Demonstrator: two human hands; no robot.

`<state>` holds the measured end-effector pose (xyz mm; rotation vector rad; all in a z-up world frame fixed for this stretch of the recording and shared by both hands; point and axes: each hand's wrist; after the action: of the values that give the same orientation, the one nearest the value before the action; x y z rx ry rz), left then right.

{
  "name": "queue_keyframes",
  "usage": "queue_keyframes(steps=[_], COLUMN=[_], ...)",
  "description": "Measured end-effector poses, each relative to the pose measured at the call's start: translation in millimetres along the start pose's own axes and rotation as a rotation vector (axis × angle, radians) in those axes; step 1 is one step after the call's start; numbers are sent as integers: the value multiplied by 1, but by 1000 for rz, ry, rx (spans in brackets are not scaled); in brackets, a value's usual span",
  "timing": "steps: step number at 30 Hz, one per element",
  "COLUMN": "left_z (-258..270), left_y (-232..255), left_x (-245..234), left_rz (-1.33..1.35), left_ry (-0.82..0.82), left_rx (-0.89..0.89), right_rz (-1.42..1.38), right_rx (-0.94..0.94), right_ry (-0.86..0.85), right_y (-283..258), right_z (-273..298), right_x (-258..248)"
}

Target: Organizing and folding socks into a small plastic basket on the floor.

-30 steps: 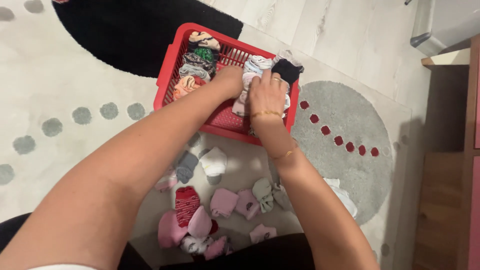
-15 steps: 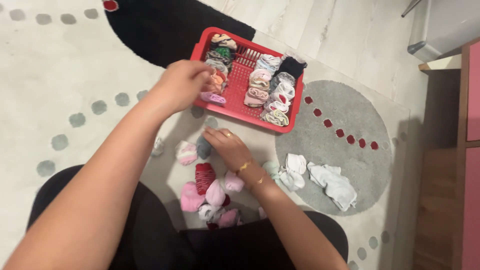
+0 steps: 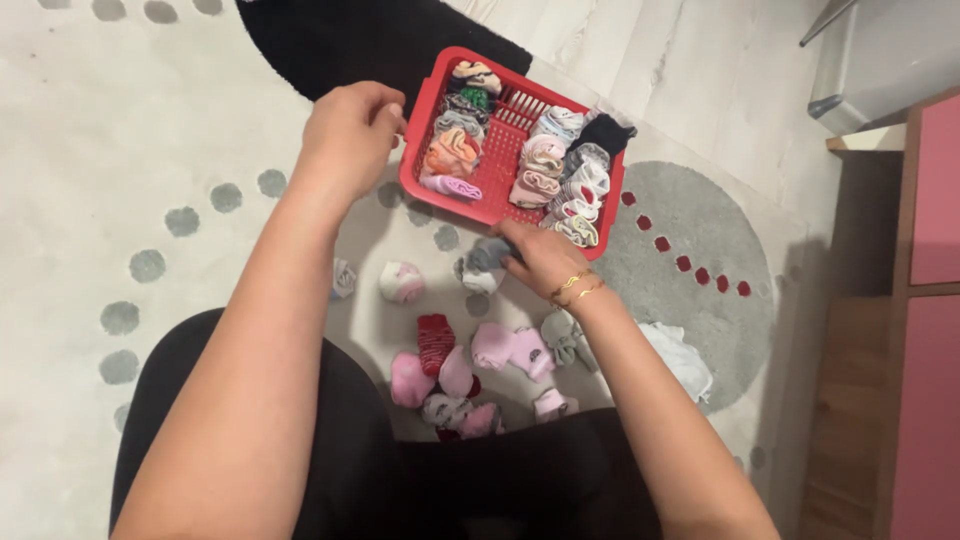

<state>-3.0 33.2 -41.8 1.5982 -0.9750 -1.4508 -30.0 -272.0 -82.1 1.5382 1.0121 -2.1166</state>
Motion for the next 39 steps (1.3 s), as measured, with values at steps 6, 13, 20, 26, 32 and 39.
queue_keyframes(steps=[6, 13, 20, 26, 32, 39], left_z=[-1, -5, -12, -11, 7, 37], left_y=[0, -12, -11, -12, -6, 39], left_x=[-10, -29, -34, -34, -24, 56], left_rz=[1, 88, 199, 223, 80, 87], left_ry=[54, 102, 100, 66, -484, -865], left_rx=[57, 31, 19, 21, 21, -63], right_rz=[410, 529, 225, -392, -322, -356], right_rx=[80, -254, -82, 458, 249, 175], right_ry=[-388, -333, -437, -215, 182, 481], right_y=[10, 3, -29, -68, -120, -104], right_z=[-25, -46, -67, -70, -19, 51], right_x=[51, 98, 62, 152, 106, -4])
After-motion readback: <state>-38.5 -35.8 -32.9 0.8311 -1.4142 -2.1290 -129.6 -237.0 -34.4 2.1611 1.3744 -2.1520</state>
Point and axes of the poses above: each hand's wrist, its own z-axis away from the middle knuckle, its own x-axis out of the palm, y = z × x, and after that the axes turned 7 degrees about -y, right-handed
